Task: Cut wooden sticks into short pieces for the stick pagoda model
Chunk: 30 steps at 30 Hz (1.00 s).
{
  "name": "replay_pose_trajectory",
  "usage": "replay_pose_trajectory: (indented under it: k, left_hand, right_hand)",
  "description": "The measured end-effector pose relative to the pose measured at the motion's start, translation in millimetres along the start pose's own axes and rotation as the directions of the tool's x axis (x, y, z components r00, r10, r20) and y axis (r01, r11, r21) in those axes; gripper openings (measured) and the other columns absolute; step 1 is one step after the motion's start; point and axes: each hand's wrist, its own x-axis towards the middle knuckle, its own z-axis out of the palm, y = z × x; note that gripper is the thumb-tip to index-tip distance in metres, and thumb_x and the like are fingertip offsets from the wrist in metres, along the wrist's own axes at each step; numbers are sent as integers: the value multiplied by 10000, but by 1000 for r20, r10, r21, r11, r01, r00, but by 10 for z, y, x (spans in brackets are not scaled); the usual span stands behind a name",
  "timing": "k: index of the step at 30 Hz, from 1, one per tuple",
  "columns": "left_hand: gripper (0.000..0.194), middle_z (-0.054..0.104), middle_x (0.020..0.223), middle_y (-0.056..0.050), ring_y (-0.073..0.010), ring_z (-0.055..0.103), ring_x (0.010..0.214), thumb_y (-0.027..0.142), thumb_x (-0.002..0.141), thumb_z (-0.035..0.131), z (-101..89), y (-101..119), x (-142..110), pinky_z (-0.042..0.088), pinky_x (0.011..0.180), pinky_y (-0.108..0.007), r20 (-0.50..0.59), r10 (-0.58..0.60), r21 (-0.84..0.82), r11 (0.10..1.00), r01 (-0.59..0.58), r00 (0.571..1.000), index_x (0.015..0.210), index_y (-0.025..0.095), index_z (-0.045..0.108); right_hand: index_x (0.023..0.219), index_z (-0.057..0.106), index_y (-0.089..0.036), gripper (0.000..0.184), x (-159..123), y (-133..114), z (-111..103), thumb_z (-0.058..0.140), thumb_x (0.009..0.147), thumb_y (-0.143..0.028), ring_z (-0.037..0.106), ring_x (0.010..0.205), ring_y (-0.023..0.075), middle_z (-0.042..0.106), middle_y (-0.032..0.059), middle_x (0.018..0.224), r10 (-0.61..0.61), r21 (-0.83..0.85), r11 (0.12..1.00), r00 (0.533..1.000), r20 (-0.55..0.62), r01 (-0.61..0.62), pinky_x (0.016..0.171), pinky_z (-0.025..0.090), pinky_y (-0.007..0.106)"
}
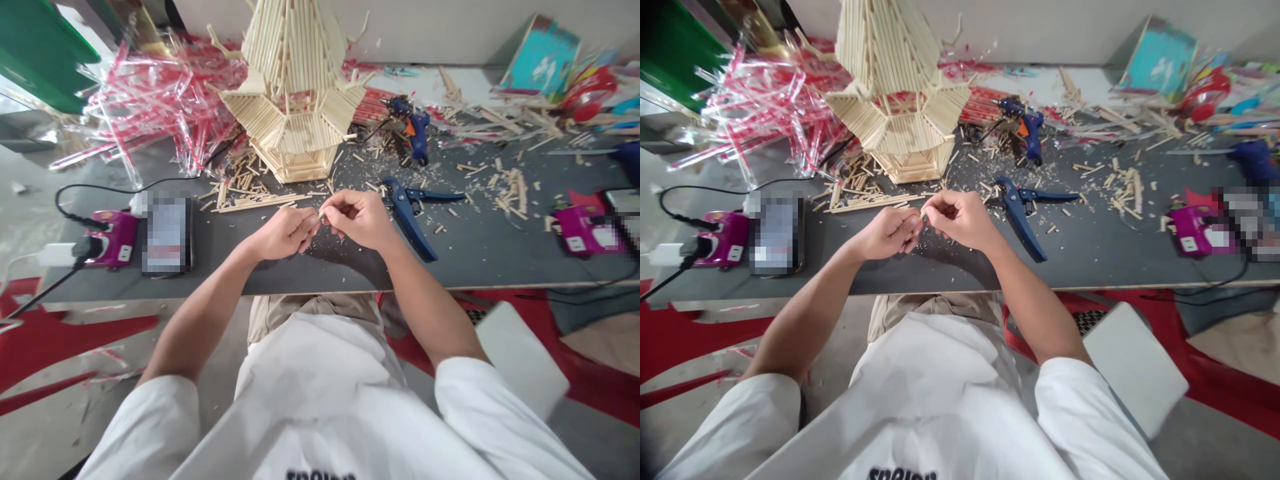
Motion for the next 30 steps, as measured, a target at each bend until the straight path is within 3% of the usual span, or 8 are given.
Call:
replay_pose_trajectory:
  k: [9,18,24,30]
  left_hand:
    - [381,589,542,21,-70,563,462,350,1132,375,-9,10,6,433,522,-167,22,-39,-10,999,39,999,805,193,490]
    - [369,607,534,23,-76,530,451,333,1116,385,-32,52,16,441,539,-189,43,-44,35,998,42,998,788,199,486]
    - [369,612,521,24,-80,545,454,329,1122,377,-58,45,17,461,572,-201,119,-37,21,999,34,992,790,204,481]
    - [411,608,557,11,-85,559,439,471,1131,403,-81,16,-10,436,482,-200,180,-106,-155,979,135,978,808,219,442]
  right_hand:
    - [879,739,-176,121,3,41,22,678,940,-261,612,466,92,678,-37,621,1,-14,1000,1000,-25,-2,456,492,207]
    - [859,731,-181,181,-4,36,-5,694,951,-332,620,498,99,689,-20,643,5,10,1000,1000,4,-5,458,489,212]
    - [849,719,-176,143,-3,22,-50,676,941,-277,617,492,107,677,-24,625,41,-32,999,996,75,-38,455,489,213]
    - [978,725,-174,192,-9,37,-124,625,1021,-333,648,542,102,730,-1,749,9,-8,1000,979,202,-8,511,534,211]
